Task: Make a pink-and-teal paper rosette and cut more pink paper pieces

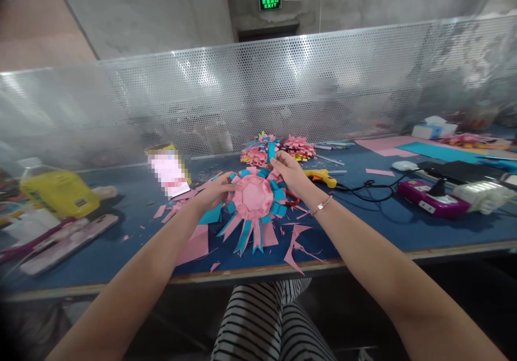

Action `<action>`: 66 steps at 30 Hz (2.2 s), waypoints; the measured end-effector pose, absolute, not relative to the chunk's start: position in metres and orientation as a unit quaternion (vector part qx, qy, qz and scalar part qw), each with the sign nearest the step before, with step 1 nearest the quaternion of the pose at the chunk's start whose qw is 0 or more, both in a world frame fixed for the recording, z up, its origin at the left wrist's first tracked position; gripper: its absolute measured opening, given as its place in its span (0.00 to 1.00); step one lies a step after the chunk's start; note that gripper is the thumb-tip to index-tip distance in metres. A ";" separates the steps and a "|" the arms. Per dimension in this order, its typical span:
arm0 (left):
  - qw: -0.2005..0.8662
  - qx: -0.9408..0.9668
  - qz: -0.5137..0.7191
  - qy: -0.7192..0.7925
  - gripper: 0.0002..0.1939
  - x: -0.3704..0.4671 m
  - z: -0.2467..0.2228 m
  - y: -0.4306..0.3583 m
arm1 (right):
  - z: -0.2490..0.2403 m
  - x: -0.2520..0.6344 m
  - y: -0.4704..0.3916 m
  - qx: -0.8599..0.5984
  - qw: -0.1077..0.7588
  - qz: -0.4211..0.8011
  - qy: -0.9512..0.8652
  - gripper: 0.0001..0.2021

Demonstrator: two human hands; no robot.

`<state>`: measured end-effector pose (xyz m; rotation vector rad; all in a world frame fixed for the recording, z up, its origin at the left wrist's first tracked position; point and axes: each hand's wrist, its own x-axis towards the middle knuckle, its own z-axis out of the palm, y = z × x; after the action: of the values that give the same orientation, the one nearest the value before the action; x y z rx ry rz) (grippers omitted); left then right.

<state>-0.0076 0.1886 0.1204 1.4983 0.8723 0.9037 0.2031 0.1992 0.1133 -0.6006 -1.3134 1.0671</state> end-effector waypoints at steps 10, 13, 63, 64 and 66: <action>0.570 0.628 0.354 0.395 0.19 -0.007 0.122 0.187 | 0.113 0.203 0.201 -0.268 0.614 0.474 -0.571 0.17; 0.563 0.627 0.360 0.401 0.19 -0.008 0.120 0.189 | 0.114 0.204 0.201 -0.265 0.626 0.472 -0.561 0.15; 0.544 0.591 0.502 0.321 0.16 -0.032 0.107 0.216 | 0.120 0.205 0.192 -0.306 0.510 0.602 -0.533 0.09; 0.543 0.592 0.501 0.323 0.16 -0.032 0.107 0.216 | 0.121 0.205 0.192 -0.308 0.508 0.602 -0.533 0.10; 0.540 0.590 0.504 0.326 0.16 -0.032 0.107 0.216 | 0.120 0.204 0.193 -0.314 0.511 0.596 -0.535 0.11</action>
<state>-0.0316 0.2164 0.1068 1.4025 0.7758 1.1975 0.2044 0.1932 0.1200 -0.7552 -1.2874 1.4339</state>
